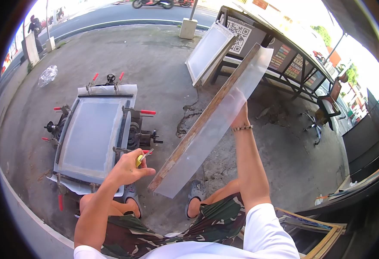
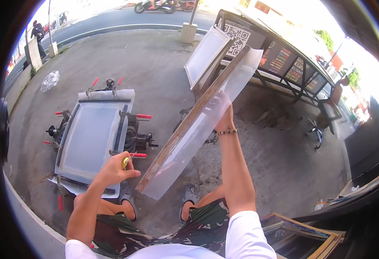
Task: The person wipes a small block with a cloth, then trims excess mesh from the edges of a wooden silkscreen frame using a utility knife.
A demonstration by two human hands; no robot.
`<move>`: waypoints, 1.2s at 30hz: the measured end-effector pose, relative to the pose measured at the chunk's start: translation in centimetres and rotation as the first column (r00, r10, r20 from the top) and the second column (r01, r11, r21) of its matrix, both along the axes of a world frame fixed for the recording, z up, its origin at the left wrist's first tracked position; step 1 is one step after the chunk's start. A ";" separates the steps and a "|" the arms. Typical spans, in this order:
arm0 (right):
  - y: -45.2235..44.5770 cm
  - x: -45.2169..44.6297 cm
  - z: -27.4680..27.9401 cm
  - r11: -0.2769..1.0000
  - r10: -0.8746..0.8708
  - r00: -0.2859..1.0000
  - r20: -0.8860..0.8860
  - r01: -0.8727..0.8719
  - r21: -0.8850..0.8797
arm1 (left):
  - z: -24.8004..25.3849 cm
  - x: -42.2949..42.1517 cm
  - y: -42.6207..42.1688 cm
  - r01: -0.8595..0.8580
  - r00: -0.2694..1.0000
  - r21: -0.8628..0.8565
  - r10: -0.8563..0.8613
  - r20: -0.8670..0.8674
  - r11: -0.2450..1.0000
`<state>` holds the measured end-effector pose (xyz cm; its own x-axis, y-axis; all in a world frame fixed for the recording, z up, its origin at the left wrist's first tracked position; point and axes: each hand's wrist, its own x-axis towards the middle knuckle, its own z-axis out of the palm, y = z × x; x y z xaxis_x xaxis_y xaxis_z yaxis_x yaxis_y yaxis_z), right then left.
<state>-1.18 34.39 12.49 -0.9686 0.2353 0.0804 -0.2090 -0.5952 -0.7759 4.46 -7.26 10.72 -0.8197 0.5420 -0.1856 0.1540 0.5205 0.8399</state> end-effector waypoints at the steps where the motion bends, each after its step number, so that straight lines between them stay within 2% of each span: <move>1: 0.4 0.3 -0.4 1.000 -0.005 1.000 -0.010 0.006 0.012 | -0.3 0.2 0.3 0.006 1.000 0.012 -0.005 -0.010 1.000; 3: 1.0 0.6 -1.5 0.973 0.023 0.991 -0.135 0.009 0.231 | -1.5 0.6 1.0 0.018 0.999 0.075 -0.016 -0.033 0.997; 4: -1.0 1.4 -0.1 0.956 -0.071 0.991 -0.110 0.099 0.276 | -2.1 0.7 1.5 0.026 0.999 0.104 -0.024 -0.025 0.994; 5: -1.3 1.6 -0.3 0.956 -0.073 0.991 -0.114 0.102 0.273 | -2.4 0.9 2.0 0.028 0.999 0.101 -0.025 -0.030 0.994; 7: -1.6 1.7 -1.1 0.999 -0.037 0.998 0.054 0.038 -0.028 | -3.1 1.2 2.7 0.103 0.994 0.138 -0.106 0.012 0.985; 8: -1.6 1.4 -1.6 0.999 -0.037 0.998 0.054 0.038 -0.034 | -3.6 1.2 2.9 0.129 0.991 0.101 -0.132 0.023 0.987; 10: -1.9 1.1 -3.3 0.983 -0.022 0.999 0.026 0.026 -0.179 | -3.7 1.3 3.3 0.151 0.987 0.069 -0.154 0.044 0.986; 11: -1.7 1.5 -4.4 0.981 -0.017 0.999 0.048 0.026 -0.194 | -3.7 1.6 3.4 0.172 0.982 0.039 -0.175 0.071 0.984; 13: -1.1 1.8 -4.5 0.996 0.037 0.999 -0.005 -0.036 0.079 | -3.5 1.6 3.3 0.162 0.978 0.036 -0.165 0.129 0.986; 15: -1.4 2.2 -4.3 0.997 0.058 0.998 0.033 -0.060 0.048 | -4.1 1.2 3.6 0.189 0.949 0.154 -0.221 0.224 0.970; 16: -1.5 2.4 -4.2 0.997 0.071 0.996 0.061 -0.072 0.024 | -4.5 1.0 3.8 0.169 0.958 0.243 -0.217 0.188 0.955; 17: -1.6 2.3 -4.2 0.998 0.067 0.996 0.054 -0.068 0.017 | -4.5 0.7 4.2 0.174 0.958 0.234 -0.219 0.183 0.957; 19: -2.0 2.2 -4.3 0.984 0.140 0.988 0.069 -0.131 -0.124 | -3.8 0.0 5.5 0.065 0.990 0.270 -0.097 0.107 0.961; 21: -2.8 2.3 -3.9 0.994 0.094 0.992 0.084 -0.088 -0.071 | -3.6 -1.2 7.1 0.074 0.991 0.318 -0.105 0.081 0.945; 23: -3.6 2.2 -3.6 0.999 0.048 0.994 0.093 -0.047 -0.015 | -3.3 -3.3 9.4 0.062 0.998 0.454 -0.047 -0.045 0.889; 24: -3.6 2.1 -3.8 0.998 0.031 0.995 0.094 -0.036 0.054 | -1.5 -4.0 10.8 0.012 1.000 0.455 -0.018 0.010 0.890; 26: -3.8 2.1 -3.6 0.992 0.007 0.997 0.081 -0.017 0.127 | -0.2 -7.0 14.1 0.009 0.999 0.483 0.015 -0.046 0.876; 28: -4.2 2.5 -3.2 0.982 0.094 0.994 0.047 -0.100 0.158 | 2.0 -9.5 17.0 0.004 0.994 0.513 0.051 -0.093 0.858; 29: -4.4 2.7 -3.1 0.982 0.091 0.995 0.036 -0.096 0.164 | 3.4 -10.6 18.5 -0.018 0.991 0.535 0.086 -0.102 0.844; 31: -5.0 2.8 -3.0 0.982 0.175 0.984 0.029 -0.177 0.063 | 6.0 -13.0 21.4 -0.038 0.985 0.560 0.124 -0.116 0.827; 32: -5.0 2.9 -3.1 0.970 0.190 0.981 0.026 -0.192 0.147 | 7.1 -14.2 22.8 -0.054 0.984 0.582 0.141 -0.106 0.811; 33: -5.3 2.8 -2.8 0.970 0.194 0.981 0.019 -0.195 0.146 | 8.1 -15.3 24.1 -0.072 0.983 0.601 0.160 -0.094 0.796; 35: -6.2 3.3 -1.3 0.978 0.181 0.970 0.163 -0.195 0.072 | 9.9 -17.4 26.4 -0.043 0.979 0.610 0.157 -0.134 0.792; 36: -6.7 3.7 -0.4 0.978 0.183 0.970 0.159 -0.196 0.069 | 10.7 -18.3 27.5 -0.013 0.974 0.617 0.149 -0.168 0.787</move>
